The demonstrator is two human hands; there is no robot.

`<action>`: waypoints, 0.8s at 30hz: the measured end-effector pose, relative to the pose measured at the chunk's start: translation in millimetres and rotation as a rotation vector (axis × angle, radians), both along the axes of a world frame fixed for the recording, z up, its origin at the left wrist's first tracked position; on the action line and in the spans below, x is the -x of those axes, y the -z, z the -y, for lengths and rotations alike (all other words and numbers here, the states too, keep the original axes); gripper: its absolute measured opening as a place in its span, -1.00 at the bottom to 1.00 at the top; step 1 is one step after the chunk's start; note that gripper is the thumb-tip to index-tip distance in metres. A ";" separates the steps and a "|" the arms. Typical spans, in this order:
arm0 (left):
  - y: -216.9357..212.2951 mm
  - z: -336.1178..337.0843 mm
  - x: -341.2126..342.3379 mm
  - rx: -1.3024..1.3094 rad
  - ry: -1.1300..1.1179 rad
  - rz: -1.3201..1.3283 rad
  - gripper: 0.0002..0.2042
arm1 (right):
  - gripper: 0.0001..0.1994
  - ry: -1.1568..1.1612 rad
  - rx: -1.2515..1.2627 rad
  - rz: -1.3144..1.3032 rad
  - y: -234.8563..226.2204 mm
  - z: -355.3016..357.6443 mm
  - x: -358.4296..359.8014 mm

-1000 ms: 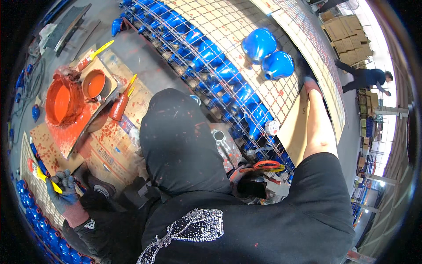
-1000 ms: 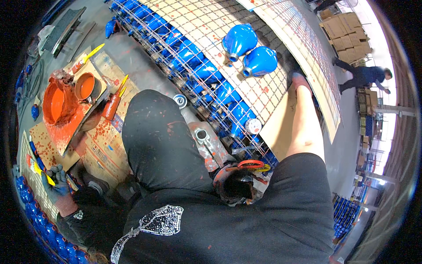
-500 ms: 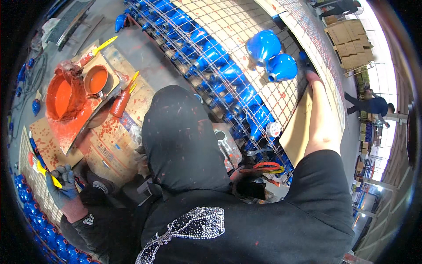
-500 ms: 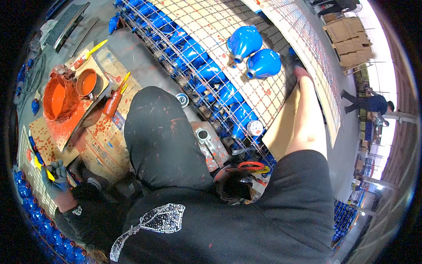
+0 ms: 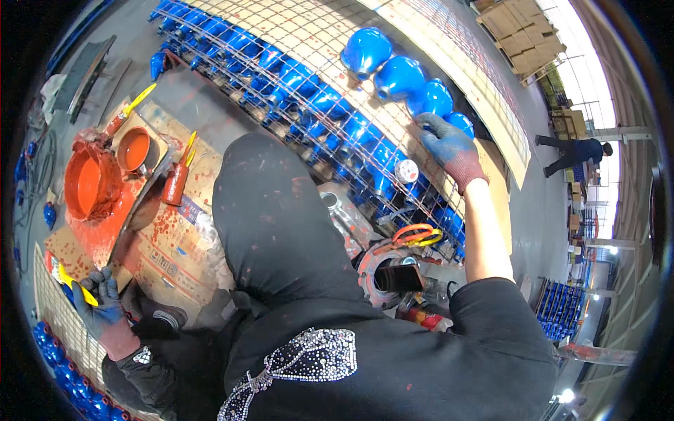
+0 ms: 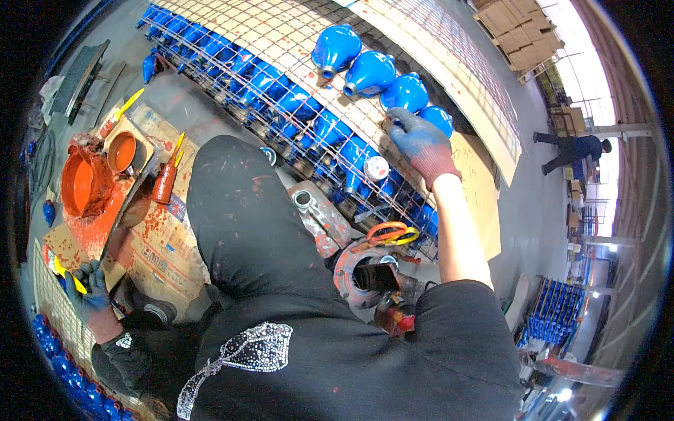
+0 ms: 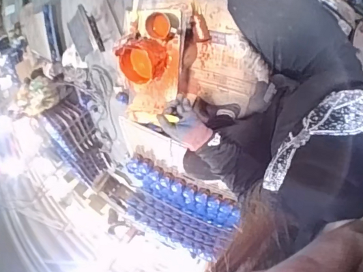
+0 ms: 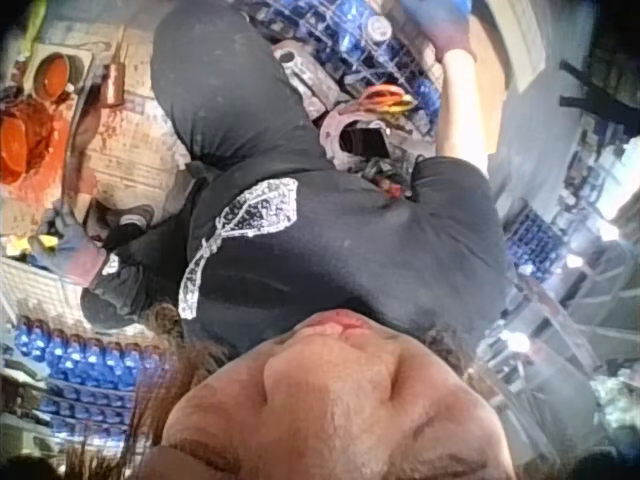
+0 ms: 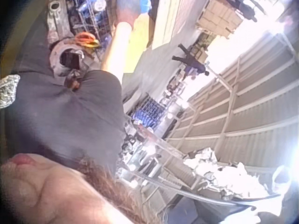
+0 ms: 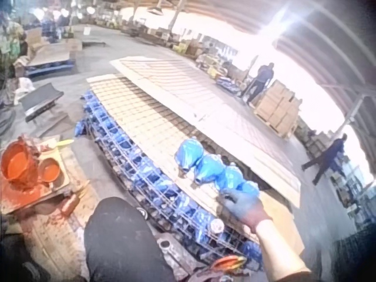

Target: Manually painting small blue metal components with red paint using a brush.

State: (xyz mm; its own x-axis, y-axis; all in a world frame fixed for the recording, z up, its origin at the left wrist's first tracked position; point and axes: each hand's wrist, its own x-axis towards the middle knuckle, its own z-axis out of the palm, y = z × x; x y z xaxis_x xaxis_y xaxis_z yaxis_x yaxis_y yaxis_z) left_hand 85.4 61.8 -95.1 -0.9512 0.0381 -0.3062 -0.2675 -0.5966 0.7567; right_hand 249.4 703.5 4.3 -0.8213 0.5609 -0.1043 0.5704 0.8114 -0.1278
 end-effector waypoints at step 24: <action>-138.1 -197.7 -60.2 0.375 1.014 -0.155 -0.80 | -0.74 -1.070 0.286 -0.711 -49.6 265.9 74.1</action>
